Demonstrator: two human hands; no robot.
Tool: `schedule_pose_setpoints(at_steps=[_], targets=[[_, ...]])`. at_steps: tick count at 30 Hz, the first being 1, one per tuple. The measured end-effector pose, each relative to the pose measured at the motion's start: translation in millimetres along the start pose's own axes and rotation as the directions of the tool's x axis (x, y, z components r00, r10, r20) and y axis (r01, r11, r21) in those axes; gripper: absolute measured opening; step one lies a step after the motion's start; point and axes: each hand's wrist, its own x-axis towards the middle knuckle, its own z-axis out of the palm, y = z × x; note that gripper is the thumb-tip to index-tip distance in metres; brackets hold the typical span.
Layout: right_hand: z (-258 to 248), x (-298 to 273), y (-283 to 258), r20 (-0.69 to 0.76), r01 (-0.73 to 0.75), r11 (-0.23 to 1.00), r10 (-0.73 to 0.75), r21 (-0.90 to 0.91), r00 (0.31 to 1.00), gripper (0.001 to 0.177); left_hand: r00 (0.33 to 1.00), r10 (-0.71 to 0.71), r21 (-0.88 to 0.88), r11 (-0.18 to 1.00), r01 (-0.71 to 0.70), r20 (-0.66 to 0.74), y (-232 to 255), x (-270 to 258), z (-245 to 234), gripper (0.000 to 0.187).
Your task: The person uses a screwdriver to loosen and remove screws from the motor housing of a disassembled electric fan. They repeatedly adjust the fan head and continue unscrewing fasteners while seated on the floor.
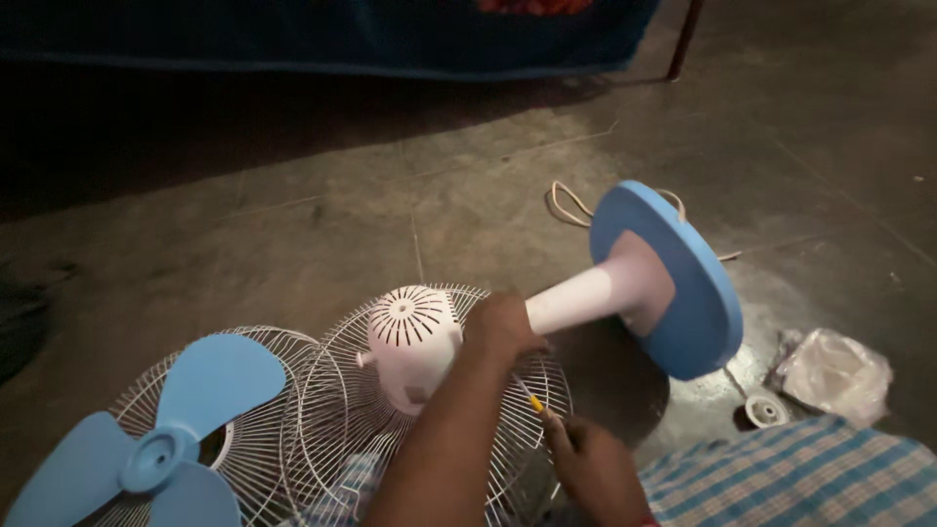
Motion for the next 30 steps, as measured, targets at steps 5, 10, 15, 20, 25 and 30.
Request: schedule_pose_setpoints(at_steps=[5,10,15,20,25,30], targets=[[0,8,11,0.400,-0.381,0.721,0.157,0.578,0.903,0.038,0.704,-0.043,-0.381,0.863,-0.332,-0.709,23,-75,30,0.055],[16,10,20,0.673,-0.660,0.236,0.034,0.713,0.739,0.032,0.839,-0.542,-0.918,0.309,0.250,0.046,16,-119,61,0.043],[25,0,22,0.783,-0.792,-0.047,-0.125,0.609,0.610,0.035,0.898,-0.205,-0.915,-0.195,0.353,0.390,-5,-109,81,0.037],[19,8,28,0.762,-0.864,-0.067,-0.441,0.499,0.474,0.047,0.960,-0.013,-0.939,-0.213,0.270,0.278,-3,-102,59,0.032],[24,9,23,0.827,-0.889,-0.047,-0.349,0.455,0.442,0.045,0.987,-0.115,-0.133,0.986,0.099,-0.116,-7,-118,2,0.036],[2,-2,2,0.770,-0.802,0.011,-0.285,0.598,0.570,0.050,0.919,0.334,0.712,0.696,-0.091,-0.210,-7,-97,-15,0.032]])
